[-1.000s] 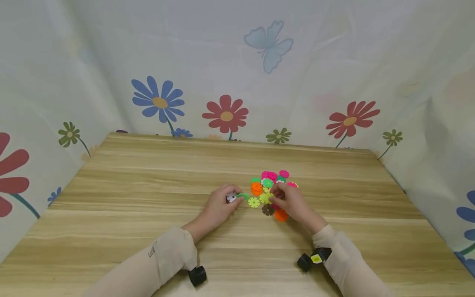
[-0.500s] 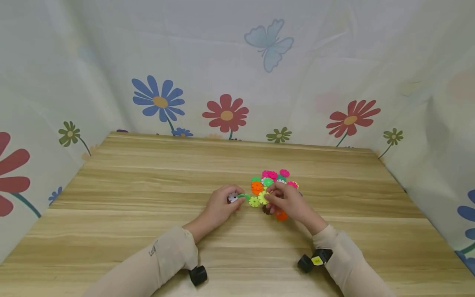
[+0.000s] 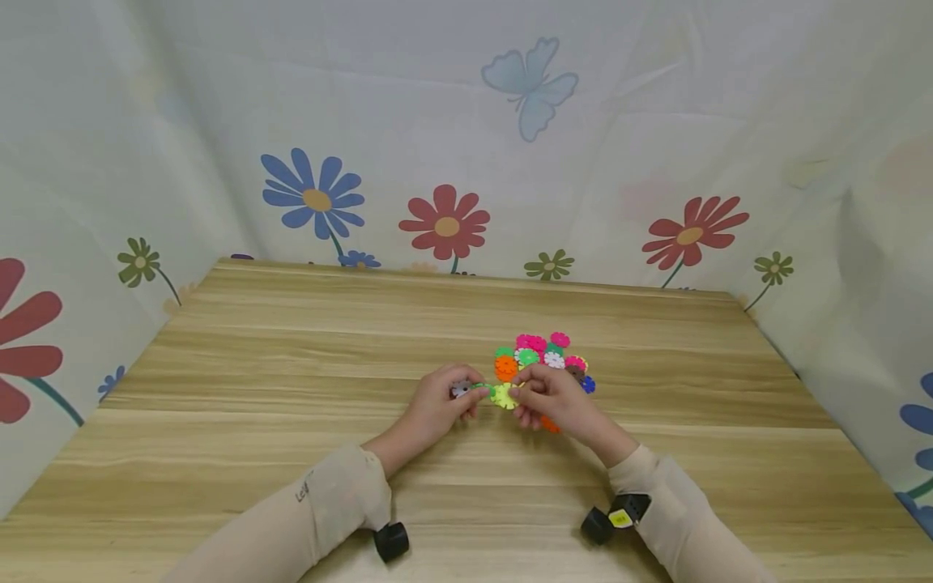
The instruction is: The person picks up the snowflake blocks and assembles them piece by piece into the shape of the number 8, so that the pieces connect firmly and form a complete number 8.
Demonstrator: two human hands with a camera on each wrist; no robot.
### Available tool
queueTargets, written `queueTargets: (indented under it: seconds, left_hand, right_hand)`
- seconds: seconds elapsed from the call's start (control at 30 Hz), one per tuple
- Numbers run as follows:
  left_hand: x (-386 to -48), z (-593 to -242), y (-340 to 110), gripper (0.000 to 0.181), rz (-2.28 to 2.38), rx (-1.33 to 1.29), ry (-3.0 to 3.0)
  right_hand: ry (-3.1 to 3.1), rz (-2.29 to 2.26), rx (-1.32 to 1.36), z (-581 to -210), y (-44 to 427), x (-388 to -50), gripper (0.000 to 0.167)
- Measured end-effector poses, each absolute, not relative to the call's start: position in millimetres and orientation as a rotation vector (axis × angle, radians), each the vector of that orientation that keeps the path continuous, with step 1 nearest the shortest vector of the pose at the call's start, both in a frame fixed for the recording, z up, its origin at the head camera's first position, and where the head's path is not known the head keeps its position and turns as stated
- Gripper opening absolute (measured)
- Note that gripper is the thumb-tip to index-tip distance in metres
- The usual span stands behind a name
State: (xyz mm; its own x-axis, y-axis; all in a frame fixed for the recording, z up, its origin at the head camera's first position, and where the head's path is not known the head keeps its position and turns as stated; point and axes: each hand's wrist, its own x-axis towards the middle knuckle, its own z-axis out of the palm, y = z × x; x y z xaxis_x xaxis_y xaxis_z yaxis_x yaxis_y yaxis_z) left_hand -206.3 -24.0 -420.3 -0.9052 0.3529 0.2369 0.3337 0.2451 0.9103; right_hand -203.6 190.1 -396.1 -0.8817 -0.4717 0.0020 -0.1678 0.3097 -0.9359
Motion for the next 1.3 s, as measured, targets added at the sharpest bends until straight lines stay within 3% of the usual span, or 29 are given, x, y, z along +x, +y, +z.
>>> queueTargets:
  seconds: [0.8,1.1,1.3]
  left_hand:
    - [-201.2,-418.7,-20.2,0.011,1.799,0.803,2.48]
    - [-199.6,-415.2,-20.7,0.034,1.546,0.857,2.707]
    - [-201.5,-419.9,-20.8,0.033,1.479,0.958,2.724]
  right_hand:
    - [2.161,-1.673,-0.526,-393.3,185.2,-197.5,0.023]
    - [2.193,-1.66,-0.541,-395.3,185.7,-198.8,0.026]
    - [2.188,-1.66,-0.562,-396.8,185.0,-198.9,0.029]
